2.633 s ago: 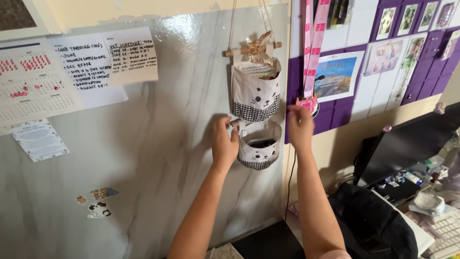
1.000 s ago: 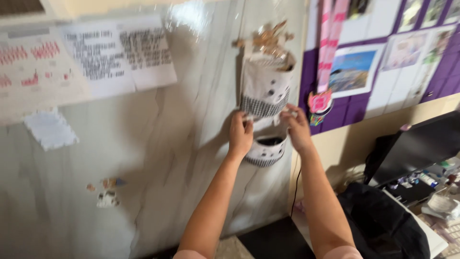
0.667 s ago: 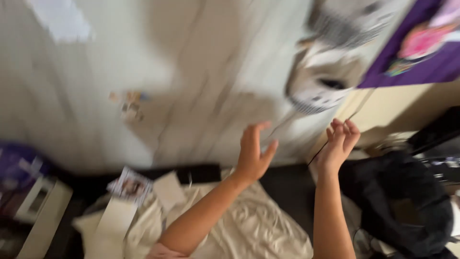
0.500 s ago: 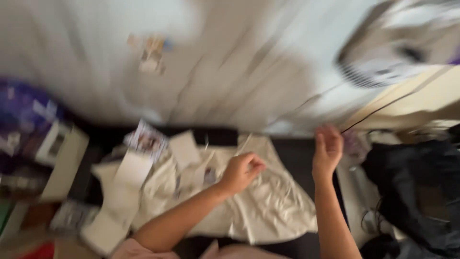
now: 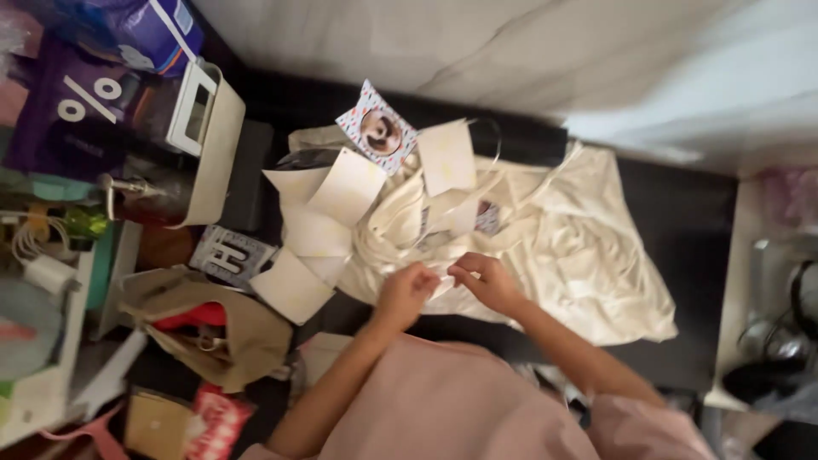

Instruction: Hanging a wall organizer and then assembling a decorative banner by stringing together cards with letters and dog photos.

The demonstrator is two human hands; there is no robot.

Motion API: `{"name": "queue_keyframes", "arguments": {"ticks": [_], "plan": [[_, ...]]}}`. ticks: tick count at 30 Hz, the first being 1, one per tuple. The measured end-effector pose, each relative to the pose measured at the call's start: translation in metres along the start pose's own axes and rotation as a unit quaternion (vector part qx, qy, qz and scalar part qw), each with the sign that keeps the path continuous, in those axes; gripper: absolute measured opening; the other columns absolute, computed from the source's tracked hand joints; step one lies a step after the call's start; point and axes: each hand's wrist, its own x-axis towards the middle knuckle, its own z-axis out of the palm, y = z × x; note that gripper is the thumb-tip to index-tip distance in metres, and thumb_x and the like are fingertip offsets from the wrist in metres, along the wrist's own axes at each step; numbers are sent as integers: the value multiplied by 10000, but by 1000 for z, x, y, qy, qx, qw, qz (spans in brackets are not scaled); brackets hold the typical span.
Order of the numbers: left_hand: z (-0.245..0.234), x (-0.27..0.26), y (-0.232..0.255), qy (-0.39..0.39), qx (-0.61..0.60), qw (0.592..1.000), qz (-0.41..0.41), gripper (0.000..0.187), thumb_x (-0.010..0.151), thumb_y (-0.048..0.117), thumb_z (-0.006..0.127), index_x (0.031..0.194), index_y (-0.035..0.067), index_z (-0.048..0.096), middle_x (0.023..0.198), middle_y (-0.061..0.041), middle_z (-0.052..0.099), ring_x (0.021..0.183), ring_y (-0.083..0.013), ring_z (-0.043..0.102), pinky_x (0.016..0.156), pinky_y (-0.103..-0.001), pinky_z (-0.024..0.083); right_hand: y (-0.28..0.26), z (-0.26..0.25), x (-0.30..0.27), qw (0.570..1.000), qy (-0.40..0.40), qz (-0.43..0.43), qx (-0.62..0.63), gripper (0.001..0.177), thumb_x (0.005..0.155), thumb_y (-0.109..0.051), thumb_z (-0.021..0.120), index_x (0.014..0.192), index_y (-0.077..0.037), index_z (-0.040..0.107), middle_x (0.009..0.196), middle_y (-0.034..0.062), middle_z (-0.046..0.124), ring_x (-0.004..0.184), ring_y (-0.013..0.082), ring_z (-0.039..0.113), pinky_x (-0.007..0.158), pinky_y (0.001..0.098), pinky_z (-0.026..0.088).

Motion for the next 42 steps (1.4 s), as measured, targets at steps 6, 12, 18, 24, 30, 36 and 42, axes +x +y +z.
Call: {"name": "queue_keyframes", "arguments": {"ticks": [6, 12, 18, 24, 30, 36, 42], "plan": [[-119, 10, -23, -81, 229, 969, -37, 255, 1023, 310, 663, 947, 73, 720, 894, -125, 722, 909, -307, 693, 829, -426, 530, -23, 46, 1, 982, 60, -103, -147, 199, 872, -181, 703, 1050, -95, 721, 1035, 145, 682, 983, 368, 607, 849, 467, 489], [-146, 64, 21, 67, 272, 927, 248, 310, 883, 137, 742, 1175, 84, 649, 1256, -150, 577, 1245, -387, 507, 1048, -513, 417, -54, 81, 10, 952, 230, 57, -194, 206, 906, -214, 720, 1093, -129, 707, 1076, 111, 661, 1068, 347, 604, 925, 458, 493], [-102, 144, 50, -16, 334, 861, 384, 335, 846, 127, 750, 1161, 67, 654, 1281, -138, 586, 1341, -375, 472, 1139, -539, 355, -72, 81, 11, 945, 193, 38, -260, 243, 829, -210, 727, 1055, -122, 731, 1084, 86, 694, 1024, 344, 627, 853, 483, 479], [-8, 250, 25, 22, 486, 729, 482, 428, 916, 168, 737, 1314, 54, 631, 1347, -117, 612, 1347, -293, 494, 1142, -500, 360, -64, 61, 18, 958, 235, 42, -159, 177, 906, -155, 698, 1078, -124, 729, 1059, 104, 684, 1010, 345, 644, 887, 451, 513], [28, 292, 21, 44, 438, 829, 345, 488, 798, 274, 768, 1214, 50, 646, 1118, -128, 651, 1117, -339, 568, 980, -530, 407, -60, 66, -4, 963, 237, 11, -125, 179, 871, -109, 699, 1049, -105, 724, 1064, 114, 680, 1023, 350, 637, 886, 447, 518], [11, 262, 71, 15, 367, 851, 375, 79, 895, 163, 758, 900, 153, 680, 1005, -76, 634, 1023, -327, 583, 833, -492, 427, -38, 36, -49, 955, 287, 24, -71, 203, 871, -66, 681, 1065, -85, 734, 1134, 146, 660, 1087, 356, 630, 917, 441, 517], [-28, 189, 87, -9, 347, 874, 340, 105, 912, 142, 736, 918, 110, 637, 966, -99, 615, 929, -338, 616, 756, -502, 428, 14, -2, -8, 930, 365, 37, -12, 194, 941, -105, 690, 1128, -54, 682, 1095, 159, 655, 1000, 305, 650, 803, 370, 553]]}}
